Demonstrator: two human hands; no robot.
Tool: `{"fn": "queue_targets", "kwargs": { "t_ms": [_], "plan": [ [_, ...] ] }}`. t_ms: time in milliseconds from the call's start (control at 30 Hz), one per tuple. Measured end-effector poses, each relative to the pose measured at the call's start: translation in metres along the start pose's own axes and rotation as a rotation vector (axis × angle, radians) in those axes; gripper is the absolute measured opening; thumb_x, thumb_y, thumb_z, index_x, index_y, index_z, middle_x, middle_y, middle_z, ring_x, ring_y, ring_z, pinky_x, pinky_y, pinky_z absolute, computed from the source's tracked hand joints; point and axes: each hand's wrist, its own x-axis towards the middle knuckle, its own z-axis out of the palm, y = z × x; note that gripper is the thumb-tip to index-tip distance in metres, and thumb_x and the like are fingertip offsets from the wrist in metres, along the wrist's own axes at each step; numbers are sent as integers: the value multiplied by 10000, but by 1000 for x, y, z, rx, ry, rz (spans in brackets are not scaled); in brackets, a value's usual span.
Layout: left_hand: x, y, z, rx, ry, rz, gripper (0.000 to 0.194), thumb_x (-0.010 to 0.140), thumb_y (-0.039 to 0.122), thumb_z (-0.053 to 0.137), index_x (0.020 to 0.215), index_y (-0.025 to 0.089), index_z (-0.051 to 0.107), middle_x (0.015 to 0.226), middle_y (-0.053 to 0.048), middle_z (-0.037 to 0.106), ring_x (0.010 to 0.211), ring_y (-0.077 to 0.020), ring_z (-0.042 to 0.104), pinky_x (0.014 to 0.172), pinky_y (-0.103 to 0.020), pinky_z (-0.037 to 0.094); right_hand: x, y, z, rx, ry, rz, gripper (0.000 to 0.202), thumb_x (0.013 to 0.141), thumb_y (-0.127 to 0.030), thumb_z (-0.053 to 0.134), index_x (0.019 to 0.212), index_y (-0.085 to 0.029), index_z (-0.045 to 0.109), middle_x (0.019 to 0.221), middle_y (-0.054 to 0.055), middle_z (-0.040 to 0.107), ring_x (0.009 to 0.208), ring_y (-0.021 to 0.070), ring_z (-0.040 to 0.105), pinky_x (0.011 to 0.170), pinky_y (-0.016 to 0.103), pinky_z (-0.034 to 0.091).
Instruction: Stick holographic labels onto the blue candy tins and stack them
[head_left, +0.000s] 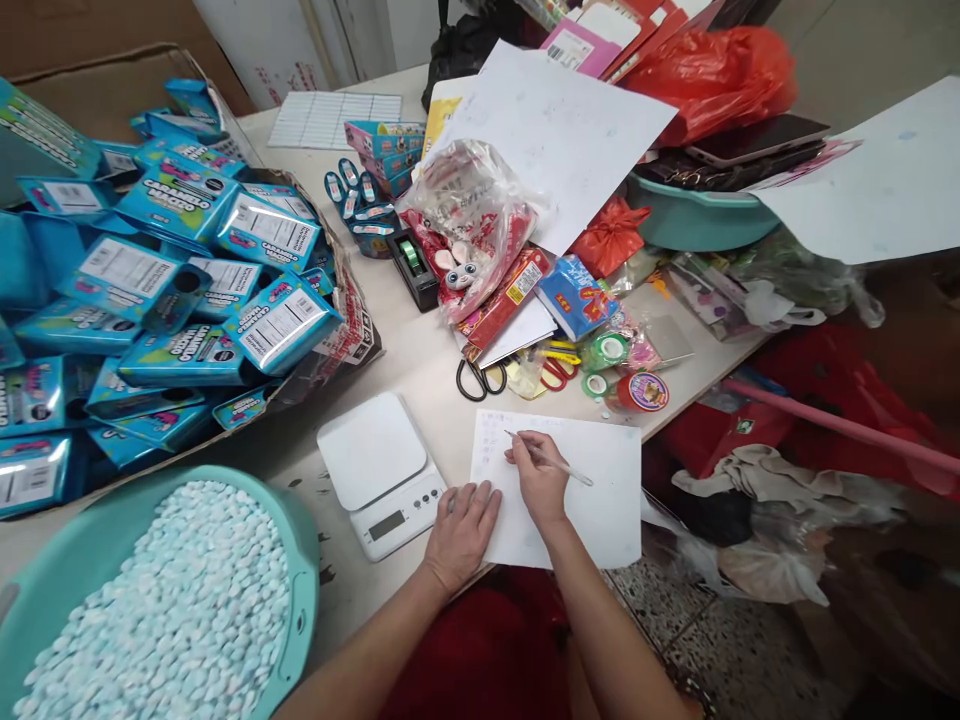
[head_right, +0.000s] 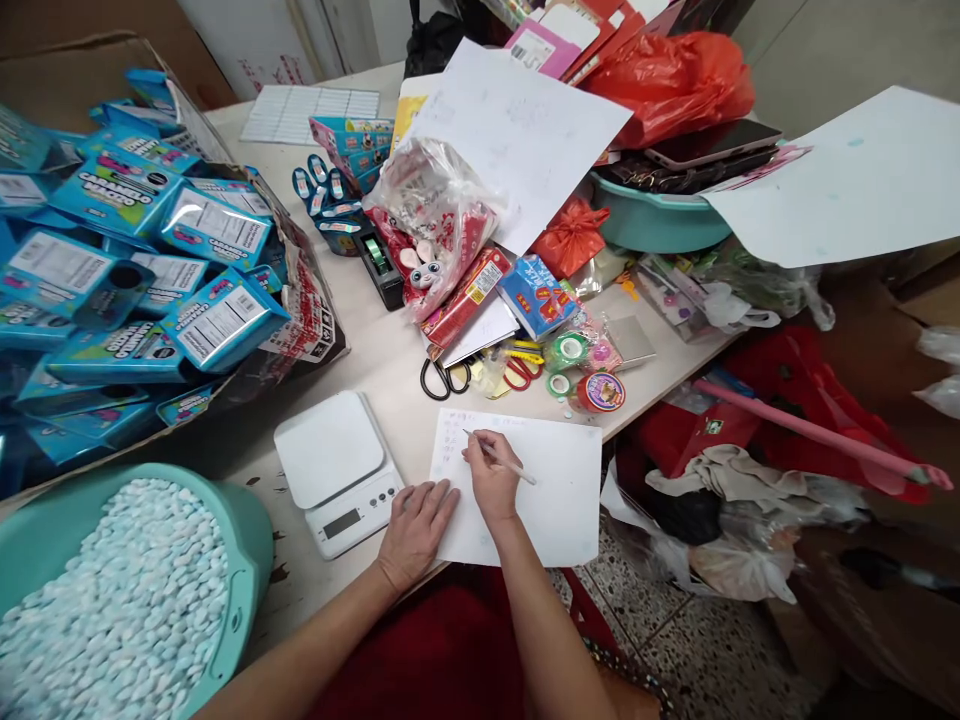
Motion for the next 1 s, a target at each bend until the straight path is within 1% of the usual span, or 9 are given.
{"fn": "queue_targets", "kwargs": {
  "t_ms": [100, 233, 300, 567, 733, 867, 1000],
  "plan": [
    [0, 0, 0, -8, -11, -2, 410, 869, 196, 425, 1266, 227, 524, 1289, -92, 554, 1119, -250, 489, 965, -419, 310, 1, 9, 3, -121, -36, -35, 247, 760, -392, 603, 862, -167, 601, 755, 37, 673, 660, 164, 666, 626, 293, 558],
    [-1, 0, 2, -24, -14, 2, 425, 864, 214, 423, 1280, 214, 513, 1295, -100, 546, 1125, -254, 480, 993, -436, 294, 1, 16, 6, -331, -27, -160, 211, 781, -385, 567, 754, -178, 598, 659, 20, 658, 563, 140, 621, 569, 261, 514],
    [-1, 0, 2, -26, -6, 4, 431, 867, 217, 407, 1286, 213, 508, 1296, -95, 546, 1128, -252, 478, 1015, -448, 279, 0, 18, 8, -383, -21, -209, 207, 800, -373, 542, 734, -185, 596, 639, 10, 652, 535, 129, 600, 558, 250, 497],
    [1, 1, 0, -12, 43, 2, 417, 873, 168, 382, 1256, 228, 537, 1259, -70, 578, 1104, -238, 488, 1056, -474, 232, 1, 22, 7, -452, -52, -304, 193, 829, -342, 514, 762, -192, 616, 670, 4, 657, 559, 118, 587, 590, 237, 481],
    [3, 1, -2, -9, 64, 5, 398, 872, 156, 390, 1228, 214, 557, 1247, -67, 587, 1095, -244, 483, 1053, -480, 227, 2, 23, 7, -452, -78, -314, 195, 835, -338, 509, 783, -191, 625, 693, 7, 662, 575, 119, 591, 594, 236, 478],
    [2, 1, -1, -7, 49, 1, 400, 869, 155, 404, 1237, 220, 549, 1257, -61, 580, 1103, -239, 477, 1058, -474, 222, 2, 22, 7, -479, -93, -315, 198, 837, -342, 503, 785, -197, 627, 706, 10, 668, 587, 124, 596, 613, 244, 481],
    [1, 1, 0, -10, 51, 6, 400, 866, 172, 415, 1242, 211, 542, 1253, -66, 580, 1103, -244, 474, 1058, -476, 217, 2, 23, 7, -491, -66, -326, 191, 834, -329, 501, 777, -191, 621, 690, 9, 663, 573, 121, 592, 606, 238, 477]
  ]
}}
